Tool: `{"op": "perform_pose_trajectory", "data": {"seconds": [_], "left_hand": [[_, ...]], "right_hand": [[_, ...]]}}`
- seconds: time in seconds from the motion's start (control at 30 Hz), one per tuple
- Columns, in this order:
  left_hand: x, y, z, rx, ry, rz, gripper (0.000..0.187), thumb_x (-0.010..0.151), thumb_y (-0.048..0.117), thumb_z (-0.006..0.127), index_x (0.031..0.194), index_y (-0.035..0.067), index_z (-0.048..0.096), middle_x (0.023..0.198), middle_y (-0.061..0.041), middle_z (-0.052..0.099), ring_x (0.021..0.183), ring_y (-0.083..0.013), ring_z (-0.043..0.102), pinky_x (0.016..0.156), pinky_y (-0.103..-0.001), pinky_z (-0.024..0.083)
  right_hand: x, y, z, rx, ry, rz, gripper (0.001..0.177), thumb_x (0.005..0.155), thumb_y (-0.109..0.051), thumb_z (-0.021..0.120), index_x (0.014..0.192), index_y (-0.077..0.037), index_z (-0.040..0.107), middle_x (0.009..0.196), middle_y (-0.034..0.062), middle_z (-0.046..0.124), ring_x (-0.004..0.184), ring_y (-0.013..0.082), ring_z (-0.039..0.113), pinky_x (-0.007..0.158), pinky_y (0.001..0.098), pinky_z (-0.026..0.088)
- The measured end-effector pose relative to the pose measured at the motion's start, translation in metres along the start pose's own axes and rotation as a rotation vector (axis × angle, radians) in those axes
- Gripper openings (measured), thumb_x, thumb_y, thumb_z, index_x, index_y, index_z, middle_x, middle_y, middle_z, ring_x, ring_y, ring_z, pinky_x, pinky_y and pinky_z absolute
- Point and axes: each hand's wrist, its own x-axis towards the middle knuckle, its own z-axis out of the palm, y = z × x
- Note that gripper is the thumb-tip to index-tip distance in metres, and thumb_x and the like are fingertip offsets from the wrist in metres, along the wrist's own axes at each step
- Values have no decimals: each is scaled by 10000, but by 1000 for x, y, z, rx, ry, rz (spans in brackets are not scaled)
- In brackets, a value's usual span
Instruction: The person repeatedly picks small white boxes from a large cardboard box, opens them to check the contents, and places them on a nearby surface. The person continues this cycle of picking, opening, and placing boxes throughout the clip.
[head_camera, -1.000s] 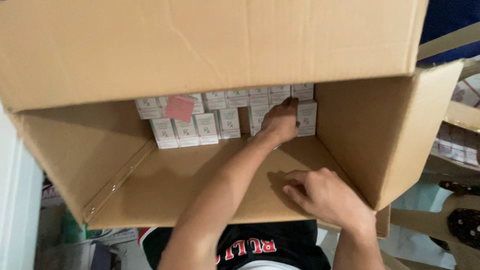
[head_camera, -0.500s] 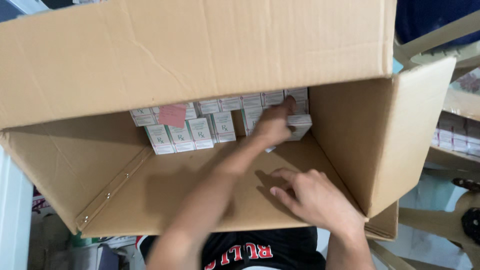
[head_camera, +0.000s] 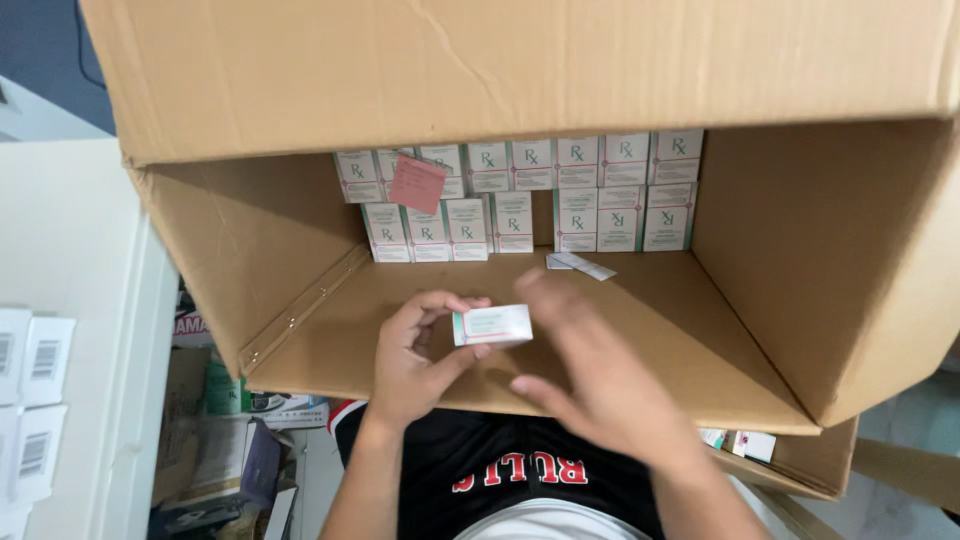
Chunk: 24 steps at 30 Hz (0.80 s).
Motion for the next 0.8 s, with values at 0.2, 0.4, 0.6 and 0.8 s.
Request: {"op": "perform_pose_trajectory", "data": {"seconds": [0.2,0.4,0.6,0.8], "left_hand": [[-4,0,6,403,201,240,816,706,246,923,1367,25,499,1432,-202,567,1302,-299,575,1114,-415,473],[-9,12,15,790,91,386,848,725,247,925,1480,176,544,1524,-112,554,1343,-325,567,1143,-404,488],[-12,10,15,821,129,316,831,698,103,835,1471,167,536,1319,-113,539,1242,-372,523,1070,-477,476],[-12,8,17,919,167,392,754,736,31,819,1420,256,596,1347,-100,500,1291,-357,497,1094,-459,481]], "right_hand": [[-7,-1,19,137,-79,336,442,936,-162,706,1326,-32,545,1140,171,687,1025,325,711,862,416,582],[-12,-1,26,563,66,588,566,928,-122,692,1421,-20,433,1159,129,723,1087,216,729,906,341,603],[-14,0,23,476,71,427,577,952,-2,611,1515,-15,484,1305,162,709,1194,224,689,1012,351,544],[-15,0,28,429,186,380,501,902,3,708,1394,-16,614,1253,143,748,1068,191,752,953,323,612]]}}
